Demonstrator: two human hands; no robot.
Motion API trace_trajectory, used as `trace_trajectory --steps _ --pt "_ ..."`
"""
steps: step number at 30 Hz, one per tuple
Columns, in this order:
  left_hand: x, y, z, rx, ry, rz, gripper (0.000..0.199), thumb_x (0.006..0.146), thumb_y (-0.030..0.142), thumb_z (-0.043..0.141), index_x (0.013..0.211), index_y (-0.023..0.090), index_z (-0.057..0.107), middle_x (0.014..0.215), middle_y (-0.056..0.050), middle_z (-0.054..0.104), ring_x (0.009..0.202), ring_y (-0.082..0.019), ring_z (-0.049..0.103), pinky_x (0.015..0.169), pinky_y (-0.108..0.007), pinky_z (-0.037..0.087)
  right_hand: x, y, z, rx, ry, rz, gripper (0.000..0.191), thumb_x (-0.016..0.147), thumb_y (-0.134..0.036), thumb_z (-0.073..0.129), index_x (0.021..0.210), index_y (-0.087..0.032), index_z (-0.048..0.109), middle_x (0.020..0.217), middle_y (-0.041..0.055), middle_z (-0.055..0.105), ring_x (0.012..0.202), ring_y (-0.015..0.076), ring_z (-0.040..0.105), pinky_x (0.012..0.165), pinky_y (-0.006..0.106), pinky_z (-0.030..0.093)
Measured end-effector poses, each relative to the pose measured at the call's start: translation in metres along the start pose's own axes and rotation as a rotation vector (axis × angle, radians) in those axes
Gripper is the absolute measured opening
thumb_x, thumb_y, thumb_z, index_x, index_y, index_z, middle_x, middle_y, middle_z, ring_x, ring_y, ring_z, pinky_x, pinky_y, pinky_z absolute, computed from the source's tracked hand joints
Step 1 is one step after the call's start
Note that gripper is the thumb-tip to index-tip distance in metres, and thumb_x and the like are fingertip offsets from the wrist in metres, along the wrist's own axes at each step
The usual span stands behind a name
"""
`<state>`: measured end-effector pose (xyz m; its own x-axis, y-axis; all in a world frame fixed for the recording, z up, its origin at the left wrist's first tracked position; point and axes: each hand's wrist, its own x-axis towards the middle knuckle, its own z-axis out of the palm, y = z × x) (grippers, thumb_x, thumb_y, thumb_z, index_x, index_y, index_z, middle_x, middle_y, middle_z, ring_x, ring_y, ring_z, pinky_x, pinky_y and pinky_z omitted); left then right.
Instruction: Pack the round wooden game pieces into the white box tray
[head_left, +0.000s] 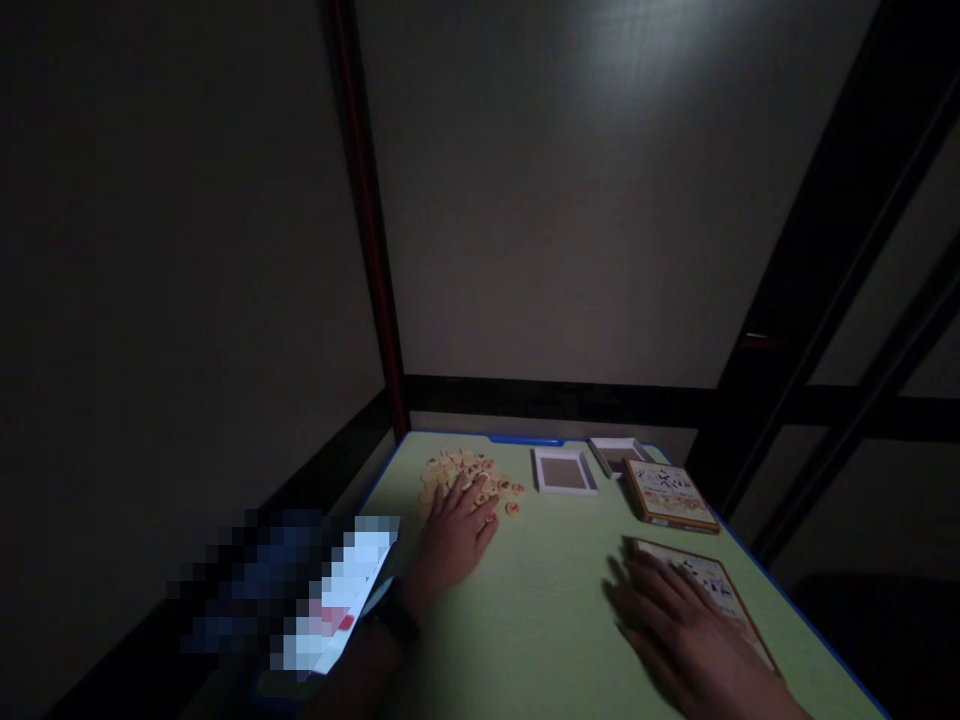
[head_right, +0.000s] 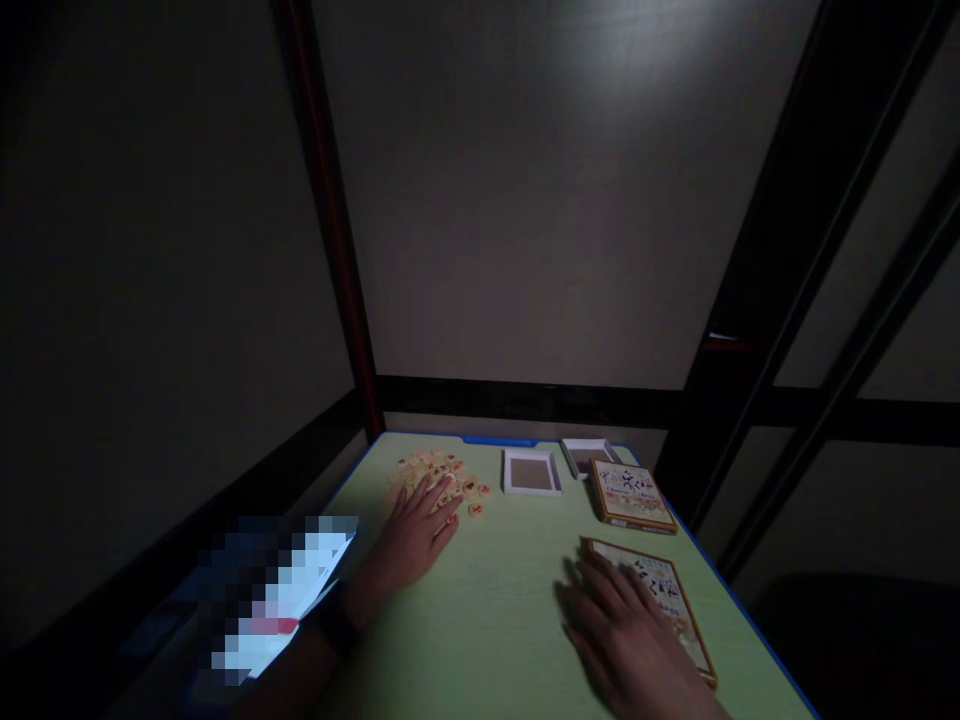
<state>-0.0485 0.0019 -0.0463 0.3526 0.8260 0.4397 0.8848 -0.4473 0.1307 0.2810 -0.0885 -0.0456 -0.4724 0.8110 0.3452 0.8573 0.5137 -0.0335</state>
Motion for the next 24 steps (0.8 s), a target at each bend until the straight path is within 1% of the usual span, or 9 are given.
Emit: trace_trajectory --steps 2,4,8,10,13,16,19,21,24 --pt "0.006 -0.006 0.005 -0.021 0.008 -0.025 0.039 0.095 0.034 0.049 0.133 0.033 0.058 0.151 -0.004 0.045 0.142 -0.029 0.035 0.116 -0.056 0.027 -0.024 0.012 0.005 0.028 0.019 -0.066 0.042 0.092 -0.034 0.052 0.132 -0.046 0.057 0.142 0.0009 0.055 0.133 0.0282 0.049 0.105 0.051 0.045" --pt "0.011 -0.011 0.01 -0.034 0.023 -0.043 0.037 0.095 0.034 0.049 0.131 0.033 0.06 0.151 -0.005 0.045 0.142 -0.029 0.036 0.116 -0.054 0.028 -0.035 0.023 0.005 0.045 0.023 -0.081 0.046 0.092 -0.032 0.052 0.136 -0.047 0.053 0.144 -0.0007 0.053 0.134 0.0265 0.047 0.106 0.049 0.046" --pt "0.017 -0.015 0.015 -0.046 0.051 -0.071 0.036 0.095 0.032 0.05 0.128 0.032 0.062 0.15 -0.005 0.047 0.142 -0.03 0.036 0.117 -0.054 0.027 -0.022 0.019 -0.009 0.102 -0.013 -0.073 0.041 0.092 -0.035 0.053 0.131 -0.044 0.059 0.14 0.0004 0.057 0.136 0.0275 0.045 0.111 0.049 0.041" --pt "0.017 -0.014 0.016 -0.044 0.052 -0.075 0.036 0.095 0.032 0.049 0.129 0.032 0.061 0.15 -0.004 0.046 0.142 -0.03 0.035 0.117 -0.055 0.027 0.001 0.001 -0.017 0.167 -0.049 -0.043 0.036 0.093 -0.036 0.052 0.126 -0.04 0.065 0.136 0.0026 0.061 0.132 0.0264 0.05 0.111 0.046 0.041" --pt "0.017 -0.012 0.013 -0.038 0.036 -0.08 0.036 0.096 0.032 0.047 0.129 0.033 0.061 0.149 -0.003 0.048 0.142 -0.03 0.036 0.116 -0.055 0.027 0.06 -0.034 -0.021 0.289 -0.119 -0.008 0.037 0.096 -0.027 0.042 0.124 -0.03 0.066 0.128 0.0067 0.066 0.115 0.0212 0.063 0.099 0.035 0.049" --pt "0.018 -0.013 0.006 -0.049 0.057 -0.081 0.036 0.097 0.032 0.046 0.129 0.032 0.06 0.147 -0.003 0.05 0.139 -0.03 0.039 0.115 -0.053 0.029 0.131 -0.061 -0.01 0.326 -0.147 0.026 0.032 0.092 -0.015 0.042 0.106 -0.02 0.071 0.104 0.0089 0.072 0.095 0.0196 0.067 0.085 0.028 0.05" --pt "0.021 -0.015 -0.002 -0.06 0.122 -0.086 0.035 0.097 0.029 0.044 0.126 0.025 0.062 0.14 -0.008 0.056 0.132 -0.026 0.046 0.112 -0.045 0.035 0.186 -0.073 0.01 0.201 -0.148 0.157 0.026 0.088 -0.016 0.051 0.106 -0.017 0.069 0.105 0.012 0.069 0.087 0.0219 0.068 0.075 0.028 0.048" --pt "0.022 -0.014 -0.006 -0.033 0.148 -0.124 0.032 0.097 0.027 0.043 0.119 0.021 0.065 0.128 -0.01 0.063 0.122 -0.026 0.052 0.106 -0.042 0.04 0.205 -0.074 0.022 0.156 -0.138 0.202 0.023 0.089 -0.019 0.051 0.101 -0.019 0.071 0.104 0.0123 0.068 0.085 0.0229 0.067 0.071 0.029 0.047" --pt "0.023 -0.01 -0.011 0.056 0.132 -0.176 0.028 0.097 0.024 0.043 0.112 0.02 0.067 0.112 -0.01 0.067 0.109 -0.025 0.057 0.098 -0.041 0.044 0.211 -0.072 0.034 0.149 -0.136 0.196 0.023 0.09 -0.018 0.05 0.095 -0.019 0.073 0.1 0.0115 0.068 0.088 0.0226 0.066 0.072 0.028 0.045"
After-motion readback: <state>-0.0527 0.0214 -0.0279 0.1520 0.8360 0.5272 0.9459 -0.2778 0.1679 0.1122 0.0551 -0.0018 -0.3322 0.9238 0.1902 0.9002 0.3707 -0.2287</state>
